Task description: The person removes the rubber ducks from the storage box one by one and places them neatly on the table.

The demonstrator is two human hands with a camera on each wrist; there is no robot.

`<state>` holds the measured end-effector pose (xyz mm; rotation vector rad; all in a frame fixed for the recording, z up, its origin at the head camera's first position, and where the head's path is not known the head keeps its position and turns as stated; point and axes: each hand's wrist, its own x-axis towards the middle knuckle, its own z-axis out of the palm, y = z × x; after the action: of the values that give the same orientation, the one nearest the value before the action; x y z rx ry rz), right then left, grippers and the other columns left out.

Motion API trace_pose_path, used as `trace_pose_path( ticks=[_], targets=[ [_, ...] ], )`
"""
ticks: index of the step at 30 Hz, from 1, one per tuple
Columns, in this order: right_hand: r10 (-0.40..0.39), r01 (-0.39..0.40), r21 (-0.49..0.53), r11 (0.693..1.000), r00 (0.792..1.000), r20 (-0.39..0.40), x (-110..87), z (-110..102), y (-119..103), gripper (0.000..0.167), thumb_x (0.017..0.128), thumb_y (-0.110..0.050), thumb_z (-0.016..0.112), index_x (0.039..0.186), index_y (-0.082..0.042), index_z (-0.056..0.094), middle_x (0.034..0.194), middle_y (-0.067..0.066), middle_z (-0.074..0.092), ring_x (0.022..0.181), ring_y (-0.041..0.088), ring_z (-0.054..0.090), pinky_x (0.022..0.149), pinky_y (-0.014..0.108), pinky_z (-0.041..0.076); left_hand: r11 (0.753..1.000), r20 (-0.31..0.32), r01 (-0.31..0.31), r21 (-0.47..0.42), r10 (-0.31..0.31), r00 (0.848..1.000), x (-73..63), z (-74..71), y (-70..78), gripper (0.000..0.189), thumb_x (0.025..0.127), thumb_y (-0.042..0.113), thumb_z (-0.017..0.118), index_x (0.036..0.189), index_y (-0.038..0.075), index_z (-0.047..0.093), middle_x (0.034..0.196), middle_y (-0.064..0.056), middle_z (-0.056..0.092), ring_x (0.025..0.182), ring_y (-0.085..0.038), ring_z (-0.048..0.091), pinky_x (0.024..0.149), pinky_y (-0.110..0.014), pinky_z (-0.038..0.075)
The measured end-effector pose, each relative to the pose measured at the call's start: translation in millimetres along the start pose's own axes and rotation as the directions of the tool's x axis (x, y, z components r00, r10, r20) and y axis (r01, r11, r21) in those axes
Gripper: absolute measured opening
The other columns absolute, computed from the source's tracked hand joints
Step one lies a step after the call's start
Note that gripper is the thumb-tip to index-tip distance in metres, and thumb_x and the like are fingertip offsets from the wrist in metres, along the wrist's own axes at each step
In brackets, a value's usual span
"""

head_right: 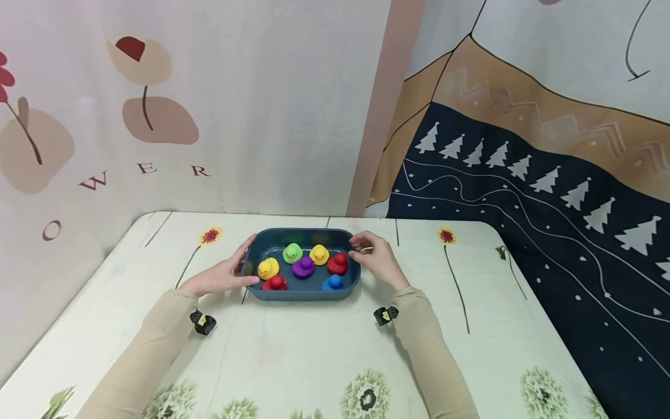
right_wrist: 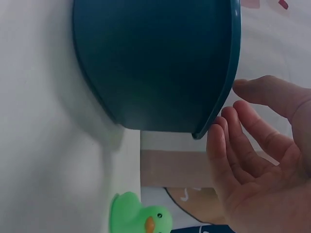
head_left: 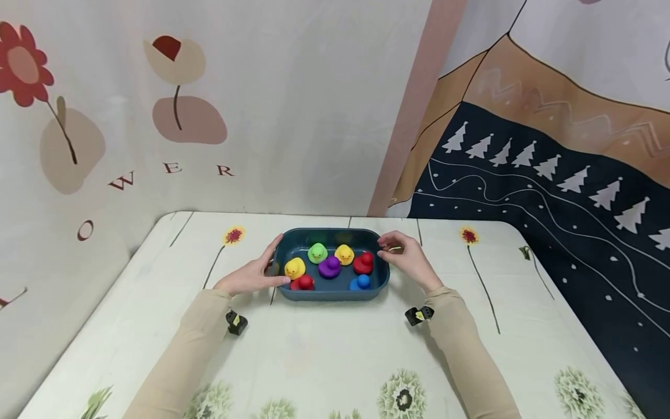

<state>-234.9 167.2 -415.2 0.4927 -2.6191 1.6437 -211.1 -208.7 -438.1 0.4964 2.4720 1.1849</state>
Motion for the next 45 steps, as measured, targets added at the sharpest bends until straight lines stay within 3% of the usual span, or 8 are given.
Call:
trace_pose_path(
  ticks=[5,12,23,31,36,45],
  targets=[
    [-0.03,0.027,0.041,0.999,0.997,0.074,2.5,7.7,-7.8,0.028,0.087,0.006,0.065,0.114,0.011,0.059,0.112,0.031,0.058,0.098,0.039,0.058,0.092,0.051,0.049,1.0,0.0,-0.008,0.002,0.008,1.0,0.1,-0.3,-1.6,0.104,0.089,0.044,0.067,0.155,0.025,-0.01,0.153,-0.03,0.017,0.135,-0.049,0.027,0.104,-0.065,0.028],
    [-0.063,0.062,0.01,0.998,0.983,0.175,7.6,21.8,-14.1,0.029,0.089,-0.001,0.068,0.116,0.005,0.061,0.114,0.025,0.06,0.097,0.029,0.06,0.09,0.042,0.051,1.0,-0.004,0.001,-0.009,-0.001,1.0,1.0,-1.5,-3.1,0.101,0.09,0.04,0.067,0.155,0.029,-0.009,0.153,-0.028,0.018,0.134,-0.048,0.029,0.104,-0.064,0.03],
    [-0.146,0.152,0.007,0.988,0.934,0.325,19.1,37.9,-15.6,0.025,0.09,0.002,0.063,0.115,0.003,0.063,0.113,0.019,0.062,0.102,0.031,0.059,0.093,0.043,0.05,1.0,-0.003,0.002,-0.021,-0.002,1.0,1.7,-0.7,-2.2,0.1,0.09,0.037,0.067,0.155,0.029,-0.009,0.154,-0.027,0.016,0.136,-0.048,0.026,0.104,-0.066,0.028],
    [-0.16,0.176,-0.01,0.984,0.914,0.373,28.2,49.0,-11.0,0.024,0.09,0.003,0.063,0.114,0.001,0.065,0.11,0.013,0.064,0.099,0.024,0.061,0.089,0.035,0.052,1.0,-0.004,0.002,-0.02,-0.002,1.0,1.2,-0.8,-2.8,0.1,0.09,0.038,0.067,0.155,0.029,-0.009,0.154,-0.027,0.016,0.135,-0.049,0.027,0.103,-0.067,0.028],
    [-0.168,0.179,0.01,0.984,0.903,0.395,34.5,55.5,-9.6,0.022,0.09,0.001,0.064,0.112,0.002,0.065,0.111,0.016,0.065,0.1,0.028,0.062,0.09,0.039,0.052,1.0,-0.005,-0.003,-0.016,0.003,1.0,0.7,-0.8,-3.1,0.1,0.09,0.04,0.067,0.155,0.03,-0.009,0.154,-0.027,0.016,0.134,-0.05,0.028,0.104,-0.066,0.029],
    [-0.128,0.145,-0.011,0.989,0.904,0.407,41.1,64.6,-9.9,0.025,0.09,0.002,0.064,0.115,0.002,0.066,0.108,0.011,0.066,0.1,0.021,0.062,0.09,0.032,0.051,1.0,-0.003,-0.016,-0.016,0.016,1.0,0.5,-0.6,-3.5,0.101,0.09,0.036,0.068,0.155,0.026,-0.009,0.153,-0.03,0.018,0.134,-0.05,0.028,0.103,-0.066,0.029]
  ],
)
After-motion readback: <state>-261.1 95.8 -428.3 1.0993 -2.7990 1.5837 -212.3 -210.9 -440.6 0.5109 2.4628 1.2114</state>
